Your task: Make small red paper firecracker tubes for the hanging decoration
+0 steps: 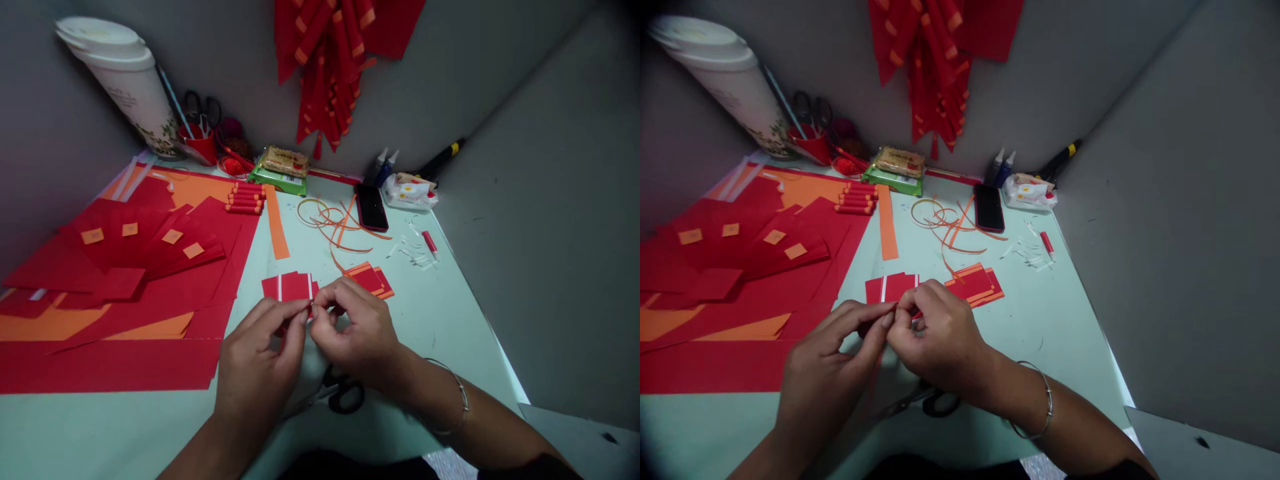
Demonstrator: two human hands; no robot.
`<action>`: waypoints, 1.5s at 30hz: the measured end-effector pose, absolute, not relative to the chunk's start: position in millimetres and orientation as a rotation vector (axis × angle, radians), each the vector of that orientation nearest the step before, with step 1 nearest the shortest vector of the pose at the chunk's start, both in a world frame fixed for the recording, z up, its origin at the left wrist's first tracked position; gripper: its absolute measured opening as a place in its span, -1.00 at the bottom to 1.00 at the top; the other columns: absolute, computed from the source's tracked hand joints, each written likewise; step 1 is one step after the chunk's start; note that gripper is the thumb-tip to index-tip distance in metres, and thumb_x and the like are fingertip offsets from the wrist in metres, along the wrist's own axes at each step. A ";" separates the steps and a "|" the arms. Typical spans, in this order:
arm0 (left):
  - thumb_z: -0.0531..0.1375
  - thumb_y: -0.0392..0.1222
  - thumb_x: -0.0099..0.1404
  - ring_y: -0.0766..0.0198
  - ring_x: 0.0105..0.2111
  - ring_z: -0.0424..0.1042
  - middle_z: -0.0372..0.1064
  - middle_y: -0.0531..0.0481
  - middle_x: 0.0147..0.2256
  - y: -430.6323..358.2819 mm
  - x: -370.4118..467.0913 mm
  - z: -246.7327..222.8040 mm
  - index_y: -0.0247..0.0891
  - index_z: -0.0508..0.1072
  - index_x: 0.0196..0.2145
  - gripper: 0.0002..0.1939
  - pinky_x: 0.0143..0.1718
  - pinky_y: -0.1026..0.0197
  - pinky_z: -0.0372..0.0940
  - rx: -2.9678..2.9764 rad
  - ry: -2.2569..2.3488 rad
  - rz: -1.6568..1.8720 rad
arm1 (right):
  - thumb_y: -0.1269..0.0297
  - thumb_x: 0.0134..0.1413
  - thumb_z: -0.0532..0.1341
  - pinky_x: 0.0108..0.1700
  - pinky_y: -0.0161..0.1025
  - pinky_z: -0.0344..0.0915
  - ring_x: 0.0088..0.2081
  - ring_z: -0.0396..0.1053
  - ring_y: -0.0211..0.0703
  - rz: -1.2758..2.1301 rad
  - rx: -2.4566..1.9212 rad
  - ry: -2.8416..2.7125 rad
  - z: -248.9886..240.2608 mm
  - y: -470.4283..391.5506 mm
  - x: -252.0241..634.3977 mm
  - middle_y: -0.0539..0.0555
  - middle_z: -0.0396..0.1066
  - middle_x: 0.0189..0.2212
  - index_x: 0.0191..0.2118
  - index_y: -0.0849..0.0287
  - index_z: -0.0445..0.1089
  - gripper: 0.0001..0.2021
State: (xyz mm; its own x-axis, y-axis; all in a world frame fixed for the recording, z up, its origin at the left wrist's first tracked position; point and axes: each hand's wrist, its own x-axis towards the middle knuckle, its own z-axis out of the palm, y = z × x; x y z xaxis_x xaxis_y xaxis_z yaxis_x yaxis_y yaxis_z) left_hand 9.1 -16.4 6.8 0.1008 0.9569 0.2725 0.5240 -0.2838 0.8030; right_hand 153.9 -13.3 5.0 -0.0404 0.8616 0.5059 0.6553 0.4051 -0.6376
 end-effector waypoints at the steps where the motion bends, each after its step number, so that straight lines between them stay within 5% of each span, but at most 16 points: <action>1: 0.22 -0.24 0.29 0.30 -0.36 0.48 0.51 0.06 -0.37 -15.7 8.2 8.3 -0.19 0.58 -0.25 -0.88 -0.30 0.27 0.33 1.804 1.451 1.069 | 0.48 -0.01 0.12 -0.50 -0.34 0.28 -0.53 0.28 -0.28 0.312 -1.333 -1.759 6.0 -13.5 154.1 0.01 0.34 -0.55 -0.47 0.18 0.33 -0.89; 14: 0.28 -0.03 0.20 0.23 -0.34 0.45 0.53 0.08 -0.36 -6.8 -4.4 7.4 -0.10 0.55 -0.32 -0.85 -0.29 0.26 0.33 1.332 1.559 1.017 | 0.36 0.03 0.23 -0.50 -0.34 0.34 -0.58 0.40 -0.28 1.127 -1.299 -1.228 40.7 -8.2 187.5 -0.02 0.48 -0.56 -0.41 0.15 0.36 -0.95; 20: 0.33 0.02 0.14 0.22 -0.30 0.46 0.53 0.11 -0.36 -3.2 -9.7 8.1 -0.08 0.57 -0.32 -0.81 -0.25 0.28 0.33 1.171 1.573 1.080 | 0.35 0.05 0.16 -0.40 -0.21 0.42 -0.36 0.51 -0.08 0.595 -1.457 -1.226 22.3 35.5 249.6 0.03 0.44 -0.47 -0.37 0.15 0.36 -0.95; 25: 0.40 -0.10 0.07 0.32 -0.34 0.44 0.49 0.15 -0.42 4.5 -11.0 6.8 -0.12 0.58 -0.32 -0.82 -0.29 0.37 0.31 0.782 1.422 1.264 | 0.42 0.01 0.19 -0.10 0.00 0.39 -0.08 0.44 0.09 -0.020 -1.785 -1.660 5.3 49.9 265.5 0.26 0.46 -0.06 -0.06 0.23 0.45 -0.67; 29: 0.40 -0.31 -0.04 0.40 -0.46 0.40 0.46 0.15 -0.49 10.3 -7.4 10.3 -0.19 0.56 -0.37 -0.79 -0.41 0.42 0.32 0.424 1.177 1.416 | 0.35 0.20 0.16 -0.06 -0.12 0.34 -0.18 0.47 -0.07 0.364 -1.573 -2.014 0.7 31.0 222.8 0.11 0.56 -0.23 -0.20 0.16 0.52 -0.82; 36: 0.39 -0.32 -0.01 0.35 -0.41 0.47 0.49 0.11 -0.45 10.5 -8.0 13.2 -0.21 0.55 -0.36 -0.79 -0.35 0.37 0.38 0.434 1.145 1.450 | 0.16 0.15 0.28 -0.30 -0.24 0.24 -0.32 0.37 -0.15 0.866 -1.521 -2.139 -28.1 3.1 153.4 0.05 0.46 -0.36 -0.28 0.15 0.48 -0.83; 41: 0.40 -0.28 -0.02 0.26 -0.36 0.50 0.50 0.10 -0.44 9.8 -8.7 11.7 -0.19 0.53 -0.36 -0.78 -0.26 0.23 0.42 0.426 1.147 1.460 | 0.52 0.03 0.11 -0.20 -0.25 0.26 -0.24 0.36 -0.18 0.968 -1.383 -2.038 -18.0 2.7 157.7 0.06 0.45 -0.29 -0.32 0.17 0.43 -0.81; 45: 0.39 -0.28 -0.01 0.23 -0.34 0.50 0.48 0.12 -0.45 9.6 -9.7 12.9 -0.17 0.52 -0.36 -0.79 -0.23 0.19 0.44 0.416 1.146 1.457 | 0.50 0.00 0.11 -0.42 -0.36 0.20 -0.48 0.28 -0.32 1.532 -1.280 -2.005 1.7 2.9 173.3 -0.06 0.42 -0.47 -0.35 0.15 0.47 -0.80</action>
